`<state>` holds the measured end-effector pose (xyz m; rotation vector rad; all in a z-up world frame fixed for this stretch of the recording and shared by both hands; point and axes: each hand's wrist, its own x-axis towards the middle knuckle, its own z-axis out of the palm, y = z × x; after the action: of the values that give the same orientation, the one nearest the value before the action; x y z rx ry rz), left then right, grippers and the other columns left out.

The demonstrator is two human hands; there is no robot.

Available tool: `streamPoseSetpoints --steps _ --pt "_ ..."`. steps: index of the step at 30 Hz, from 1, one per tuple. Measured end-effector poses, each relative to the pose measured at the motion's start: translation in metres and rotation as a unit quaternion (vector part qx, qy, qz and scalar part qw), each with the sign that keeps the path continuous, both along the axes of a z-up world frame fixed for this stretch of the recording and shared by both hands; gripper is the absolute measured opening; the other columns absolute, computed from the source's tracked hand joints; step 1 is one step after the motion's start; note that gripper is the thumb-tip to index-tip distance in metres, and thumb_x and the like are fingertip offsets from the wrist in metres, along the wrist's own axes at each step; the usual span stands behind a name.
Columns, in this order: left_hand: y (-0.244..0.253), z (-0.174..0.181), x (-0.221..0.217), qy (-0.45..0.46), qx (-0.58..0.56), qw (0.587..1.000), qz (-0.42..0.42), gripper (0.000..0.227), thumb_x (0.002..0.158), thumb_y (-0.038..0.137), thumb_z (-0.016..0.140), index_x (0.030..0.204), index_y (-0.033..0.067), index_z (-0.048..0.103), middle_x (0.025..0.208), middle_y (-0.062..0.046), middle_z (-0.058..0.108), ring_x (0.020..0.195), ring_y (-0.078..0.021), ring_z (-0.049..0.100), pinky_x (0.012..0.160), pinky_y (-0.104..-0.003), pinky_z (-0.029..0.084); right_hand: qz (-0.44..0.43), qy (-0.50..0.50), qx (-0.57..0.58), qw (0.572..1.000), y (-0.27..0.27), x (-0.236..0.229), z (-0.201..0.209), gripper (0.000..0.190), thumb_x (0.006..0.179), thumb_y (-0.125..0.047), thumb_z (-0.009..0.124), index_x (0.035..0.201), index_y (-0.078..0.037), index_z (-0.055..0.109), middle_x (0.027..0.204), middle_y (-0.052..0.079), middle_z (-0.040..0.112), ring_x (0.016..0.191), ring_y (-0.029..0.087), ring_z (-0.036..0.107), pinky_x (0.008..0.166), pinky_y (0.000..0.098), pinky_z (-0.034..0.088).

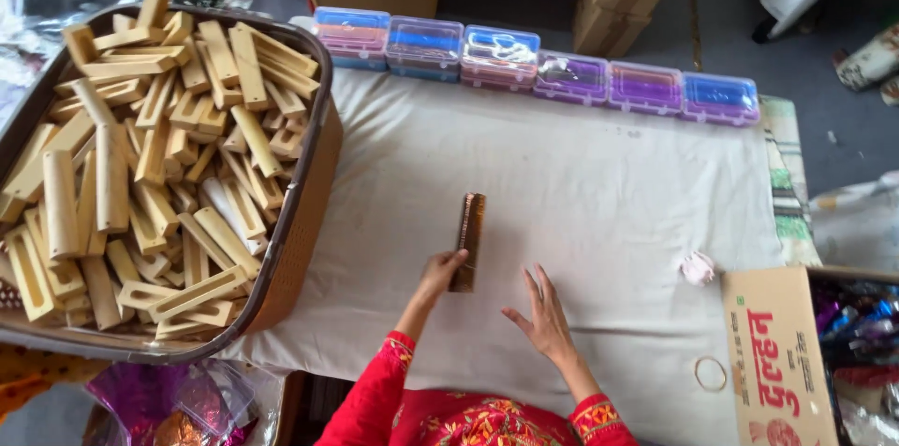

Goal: Assembling and wrapping cylindrical incense stick holders or related handicraft items using paper and wooden pieces.

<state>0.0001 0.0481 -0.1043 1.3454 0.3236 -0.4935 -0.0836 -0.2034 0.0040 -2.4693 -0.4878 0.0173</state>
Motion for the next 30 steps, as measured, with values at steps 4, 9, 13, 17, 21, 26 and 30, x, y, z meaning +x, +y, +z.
streamPoseSetpoints --steps 4,9,13,17,21,26,30 --pt "0.054 0.008 0.042 -0.029 0.195 0.979 0.049 0.055 0.094 0.049 0.068 0.109 -0.0036 0.075 0.091 -0.012 0.078 0.082 -0.0207 0.071 0.078 -0.035 0.054 -0.045 -0.032 -0.048 0.997 -0.006 -0.002 -0.026 0.088 0.087 -0.060 0.065 0.155 -0.013 0.035 0.161 0.019 0.028 0.146 0.036 0.032 0.116 0.0499 0.032" --pt "0.099 0.005 0.066 -0.068 0.382 0.920 0.061 0.052 0.095 0.049 0.067 0.100 -0.0019 0.075 0.083 -0.020 0.074 0.077 -0.0332 0.073 0.073 -0.043 0.054 -0.071 -0.068 -0.076 0.992 0.003 -0.011 -0.026 0.085 0.081 -0.059 0.069 0.149 -0.014 0.045 0.157 0.014 0.037 0.144 0.034 0.036 0.117 0.0495 0.032" --pt "0.100 0.033 0.068 -0.075 0.443 0.892 0.049 0.049 0.093 0.049 0.068 0.097 0.0014 0.077 0.084 -0.021 0.074 0.082 -0.0397 0.072 0.076 -0.049 0.054 -0.087 -0.094 -0.054 0.990 0.003 -0.006 -0.025 0.082 0.081 -0.057 0.070 0.147 -0.014 0.048 0.155 0.014 0.041 0.143 0.034 0.039 0.115 0.0486 0.034" --pt "0.095 0.015 0.063 -0.116 0.545 0.828 0.062 0.054 0.092 0.049 0.073 0.115 0.0014 0.064 0.112 -0.024 0.066 0.098 -0.0435 0.066 0.083 -0.051 0.054 -0.095 -0.098 -0.056 0.989 0.005 -0.008 -0.023 0.081 0.081 -0.056 0.070 0.147 -0.014 0.048 0.156 0.014 0.041 0.143 0.033 0.040 0.115 0.0483 0.035" --pt "0.090 0.065 0.057 -0.079 0.489 0.863 0.103 0.067 0.087 0.045 0.074 0.133 0.0045 0.047 0.118 -0.018 0.064 0.102 -0.0388 0.067 0.085 -0.051 0.054 -0.091 -0.096 -0.052 0.990 0.003 -0.009 -0.022 0.081 0.081 -0.056 0.070 0.147 -0.014 0.048 0.155 0.014 0.041 0.143 0.033 0.039 0.115 0.0487 0.034" --pt "0.097 0.084 0.054 -0.068 0.510 0.855 0.063 0.035 0.093 0.043 0.068 0.116 0.0162 0.064 0.108 -0.009 0.069 0.102 -0.0318 0.068 0.085 -0.050 0.054 -0.105 -0.088 -0.060 0.989 0.006 -0.010 -0.023 0.081 0.080 -0.056 0.069 0.146 -0.016 0.048 0.155 0.012 0.041 0.144 0.031 0.039 0.116 0.0477 0.034" --pt "0.099 0.068 0.054 -0.097 0.557 0.822 0.063 0.029 0.094 0.042 0.068 0.111 0.0182 0.070 0.113 -0.012 0.063 0.105 -0.0347 0.065 0.083 -0.049 0.055 -0.103 -0.094 -0.061 0.988 0.004 -0.008 -0.023 0.080 0.081 -0.057 0.068 0.147 -0.015 0.048 0.155 0.012 0.041 0.144 0.031 0.038 0.116 0.0475 0.033"
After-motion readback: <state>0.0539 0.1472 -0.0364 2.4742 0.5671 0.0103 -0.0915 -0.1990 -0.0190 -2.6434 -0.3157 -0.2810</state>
